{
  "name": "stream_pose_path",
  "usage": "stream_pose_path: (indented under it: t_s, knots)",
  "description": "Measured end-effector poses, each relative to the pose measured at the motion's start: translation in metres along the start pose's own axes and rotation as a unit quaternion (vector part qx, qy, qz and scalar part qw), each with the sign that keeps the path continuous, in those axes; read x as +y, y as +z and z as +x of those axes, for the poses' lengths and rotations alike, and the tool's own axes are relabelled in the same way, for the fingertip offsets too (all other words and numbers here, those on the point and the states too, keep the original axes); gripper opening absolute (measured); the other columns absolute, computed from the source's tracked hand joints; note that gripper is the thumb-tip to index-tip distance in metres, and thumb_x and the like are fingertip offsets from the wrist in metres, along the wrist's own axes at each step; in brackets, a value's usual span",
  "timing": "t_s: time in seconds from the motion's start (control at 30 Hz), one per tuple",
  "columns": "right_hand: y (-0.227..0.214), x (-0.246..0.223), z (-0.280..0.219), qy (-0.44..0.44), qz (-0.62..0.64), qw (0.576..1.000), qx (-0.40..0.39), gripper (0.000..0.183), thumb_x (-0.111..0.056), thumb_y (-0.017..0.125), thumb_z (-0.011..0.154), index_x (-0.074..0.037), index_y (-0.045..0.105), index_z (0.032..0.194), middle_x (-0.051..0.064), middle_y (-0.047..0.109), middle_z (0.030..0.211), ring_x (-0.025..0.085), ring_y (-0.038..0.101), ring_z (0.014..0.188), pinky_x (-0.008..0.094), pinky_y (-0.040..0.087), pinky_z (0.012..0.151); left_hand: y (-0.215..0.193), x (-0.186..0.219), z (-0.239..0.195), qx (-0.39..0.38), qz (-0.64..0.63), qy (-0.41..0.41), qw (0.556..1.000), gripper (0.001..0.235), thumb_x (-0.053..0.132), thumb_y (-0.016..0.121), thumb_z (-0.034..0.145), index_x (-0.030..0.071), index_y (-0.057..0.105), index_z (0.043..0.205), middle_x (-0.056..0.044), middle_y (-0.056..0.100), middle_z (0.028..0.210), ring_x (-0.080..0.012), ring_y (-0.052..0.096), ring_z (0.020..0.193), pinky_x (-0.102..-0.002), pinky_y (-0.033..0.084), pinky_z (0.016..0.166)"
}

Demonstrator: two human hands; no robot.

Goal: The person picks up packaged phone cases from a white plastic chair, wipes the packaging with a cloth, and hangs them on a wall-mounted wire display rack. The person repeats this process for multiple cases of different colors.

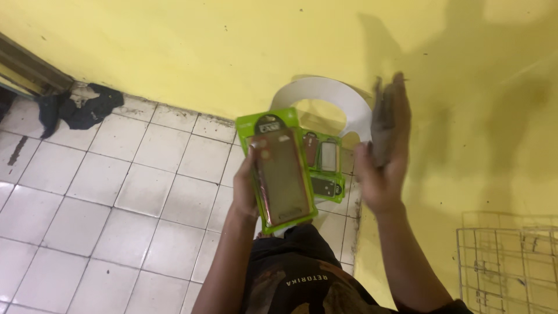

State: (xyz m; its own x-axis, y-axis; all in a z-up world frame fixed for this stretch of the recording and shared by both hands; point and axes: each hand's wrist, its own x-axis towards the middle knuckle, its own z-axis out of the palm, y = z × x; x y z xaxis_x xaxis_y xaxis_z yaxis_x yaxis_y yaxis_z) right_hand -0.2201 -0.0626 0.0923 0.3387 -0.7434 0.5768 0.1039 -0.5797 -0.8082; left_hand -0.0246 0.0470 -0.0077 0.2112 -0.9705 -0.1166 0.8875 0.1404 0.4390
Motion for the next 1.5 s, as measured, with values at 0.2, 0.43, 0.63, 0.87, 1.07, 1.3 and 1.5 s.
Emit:
stream_pose_path:
  t_s: [0.2,0.43,0.63,0.87,1.07,1.3,1.5]
  knots:
    - [0.089,-0.015,0.005,-0.101,-0.41,0.87,-0.255,0.087,-0.063,0.067,0.088,-0.021,0.036,0.158,0.01,0.027,0.167,0.049,0.021,0.152,0.074,0.013,0.12,0.01,-0.014,-0.001,-0.021,-0.004,-0.01,1.0,0.06,0.041,0.028,0.111,0.005,0.031,0.159,-0.019,0.048,0.152,-0.0301,0.052,0.135,-0.043,0.047,0.112]
    - [0.108,-0.001,-0.024,-0.093,-0.413,0.856,-0.298,0.084,-0.064,0.06,0.088,-0.022,0.039,0.157,0.011,0.027,0.168,0.051,0.021,0.153,0.075,0.013,0.12,0.019,0.002,-0.001,0.046,-0.053,0.014,0.997,0.065,0.05,0.027,0.106,0.009,0.036,0.156,-0.017,0.046,0.155,-0.0331,0.047,0.141,-0.048,0.044,0.115]
    - [0.111,-0.006,-0.058,-0.069,-0.312,0.897,-0.306,0.077,-0.055,0.066,0.093,-0.017,0.043,0.156,0.015,0.027,0.168,0.053,0.019,0.155,0.073,0.016,0.122,0.004,0.029,0.036,0.078,-0.146,-0.043,0.985,0.075,0.064,0.021,0.103,0.011,0.045,0.149,-0.018,0.054,0.142,-0.0354,0.055,0.126,-0.05,0.049,0.106]
    - [0.062,0.015,-0.082,-0.009,-0.293,0.861,-0.416,0.095,-0.007,0.076,0.054,-0.024,0.055,0.145,0.011,0.036,0.162,0.048,0.024,0.151,0.067,0.021,0.121,-0.05,0.017,0.067,0.142,-0.044,0.029,0.988,0.067,0.053,0.019,0.109,0.005,0.049,0.147,-0.017,0.061,0.137,-0.0323,0.062,0.122,-0.046,0.054,0.104]
    - [-0.001,0.125,-0.082,0.208,-0.196,0.876,-0.389,0.061,0.011,0.053,0.085,-0.013,0.063,0.141,0.017,0.059,0.151,0.034,0.057,0.138,0.045,0.043,0.12,-0.099,0.007,0.073,0.268,-0.004,0.111,0.957,0.057,0.048,0.027,0.108,0.01,0.046,0.146,-0.012,0.056,0.143,-0.0294,0.058,0.13,-0.045,0.053,0.108]
    - [-0.071,0.294,-0.112,0.662,-0.051,0.748,0.002,0.048,-0.015,0.066,0.093,-0.009,0.058,0.139,0.016,0.068,0.123,0.027,0.067,0.097,0.045,0.057,0.079,-0.123,-0.074,0.096,0.339,0.107,-0.036,0.934,0.051,0.038,0.036,0.108,0.002,0.047,0.144,-0.016,0.058,0.135,-0.0293,0.06,0.123,-0.044,0.052,0.103]
    - [-0.087,0.475,-0.159,0.699,0.093,0.706,0.065,0.048,-0.009,0.066,0.093,0.0,0.057,0.139,0.013,0.068,0.128,0.026,0.065,0.117,0.038,0.052,0.096,-0.137,-0.139,0.117,0.414,0.166,-0.174,0.878,0.047,0.03,0.045,0.102,0.005,0.047,0.142,-0.017,0.059,0.128,-0.0306,0.061,0.115,-0.046,0.055,0.095]
